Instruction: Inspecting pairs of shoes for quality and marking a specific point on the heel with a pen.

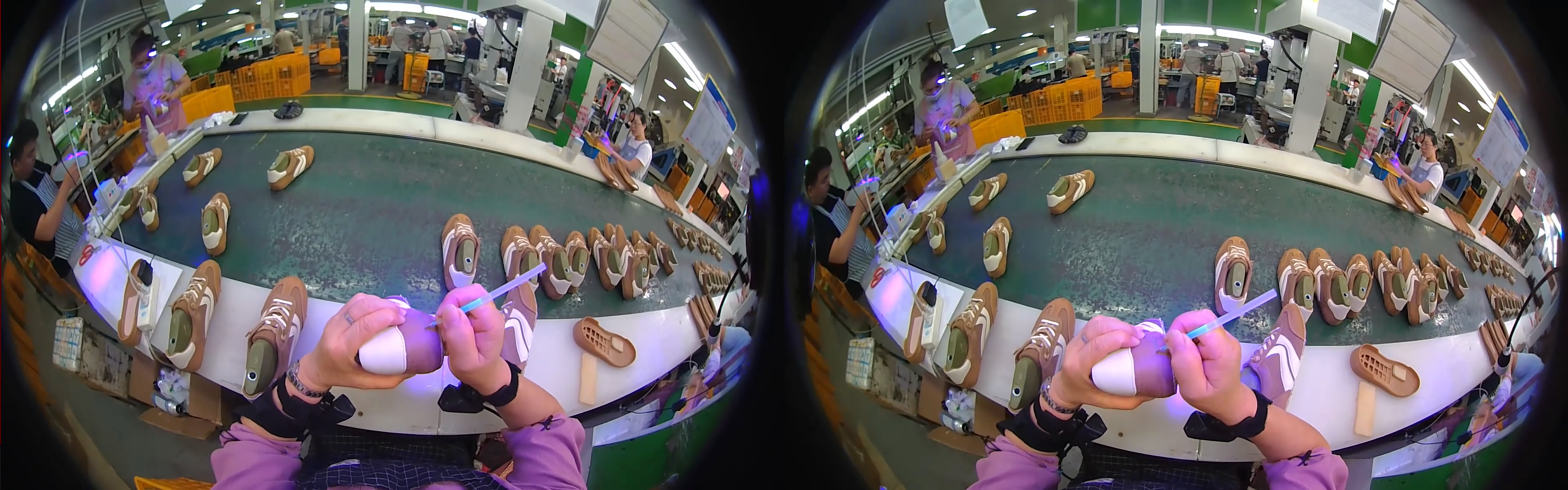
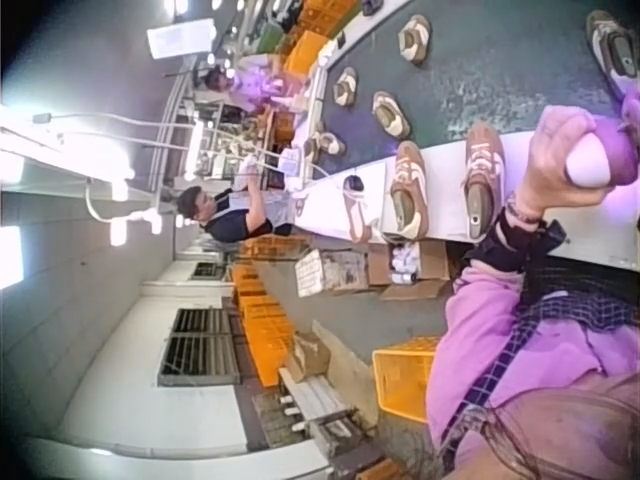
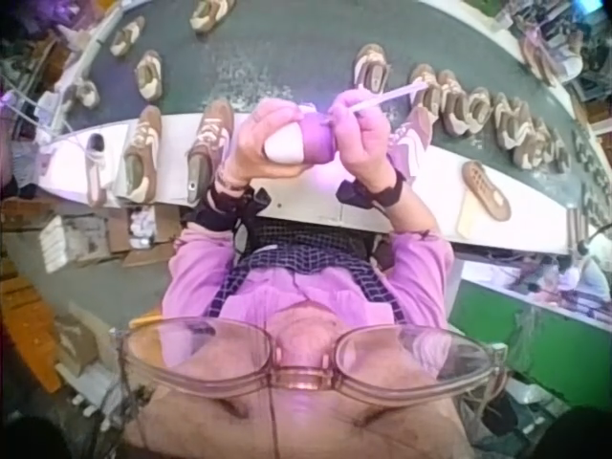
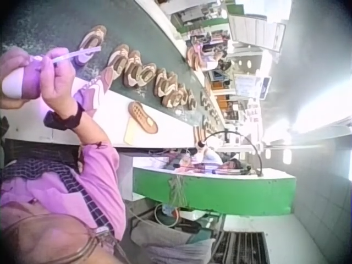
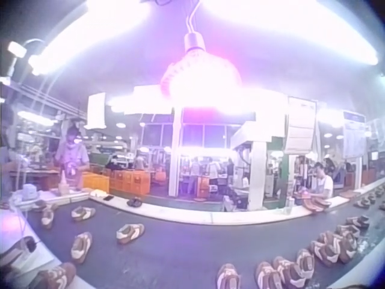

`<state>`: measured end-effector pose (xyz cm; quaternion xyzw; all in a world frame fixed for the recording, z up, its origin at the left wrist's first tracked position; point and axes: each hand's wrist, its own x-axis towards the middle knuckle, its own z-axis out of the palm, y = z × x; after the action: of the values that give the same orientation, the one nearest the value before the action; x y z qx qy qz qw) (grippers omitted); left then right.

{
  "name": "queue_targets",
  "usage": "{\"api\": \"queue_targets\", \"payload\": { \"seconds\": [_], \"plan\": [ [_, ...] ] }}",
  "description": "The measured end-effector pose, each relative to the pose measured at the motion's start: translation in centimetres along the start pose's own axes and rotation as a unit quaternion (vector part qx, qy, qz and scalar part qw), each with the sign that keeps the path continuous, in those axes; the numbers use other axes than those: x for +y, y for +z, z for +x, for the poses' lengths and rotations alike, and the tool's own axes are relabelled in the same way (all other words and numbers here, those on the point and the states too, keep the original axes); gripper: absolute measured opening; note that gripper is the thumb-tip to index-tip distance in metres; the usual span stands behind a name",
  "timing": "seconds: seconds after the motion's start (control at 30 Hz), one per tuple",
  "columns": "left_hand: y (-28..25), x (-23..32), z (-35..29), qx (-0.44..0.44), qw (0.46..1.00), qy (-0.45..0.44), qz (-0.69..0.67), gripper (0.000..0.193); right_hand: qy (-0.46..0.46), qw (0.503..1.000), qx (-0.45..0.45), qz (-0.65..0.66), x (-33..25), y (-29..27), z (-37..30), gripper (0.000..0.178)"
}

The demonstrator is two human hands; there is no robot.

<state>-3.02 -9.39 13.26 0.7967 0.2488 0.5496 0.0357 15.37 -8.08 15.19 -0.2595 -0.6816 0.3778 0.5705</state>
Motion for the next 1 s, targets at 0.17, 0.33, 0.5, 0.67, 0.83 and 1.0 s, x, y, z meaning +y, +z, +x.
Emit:
{"api": "queue_targets", "payload": {
  "seconds": [0.17,0.33,0.5,0.67,0.83,1.0],
  "plan": [
    [-0.04,-0.16,-0.02,0.005,1.0,-0.001,-0.021,0.065,0.003,1.0,0.006,0.008,0.2,0.23,0.55,0.007],
    [-0.08,-0.22,0.24,0.003,1.0,-0.012,-0.022,0.064,0.01,1.0,0.002,0.01,0.08,0.03,0.57,0.007],
    [-0.1,-0.31,0.47,0.003,1.0,-0.011,-0.009,0.064,-0.02,1.0,0.017,0.0,0.26,0.05,0.31,0.006],
    [0.09,-0.45,0.62,0.002,1.0,-0.014,-0.007,0.066,-0.046,0.998,0.03,-0.009,0.71,-0.07,0.28,0.006],
    [-0.04,-0.39,0.71,0.007,1.0,-0.02,-0.023,0.062,-0.025,0.999,0.042,0.009,0.53,0.17,0.38,0.006],
    [-0.13,-0.56,0.8,0.005,1.0,-0.022,-0.021,0.062,-0.032,0.999,0.04,-0.001,0.87,0.16,0.37,0.005]
  ]
}}
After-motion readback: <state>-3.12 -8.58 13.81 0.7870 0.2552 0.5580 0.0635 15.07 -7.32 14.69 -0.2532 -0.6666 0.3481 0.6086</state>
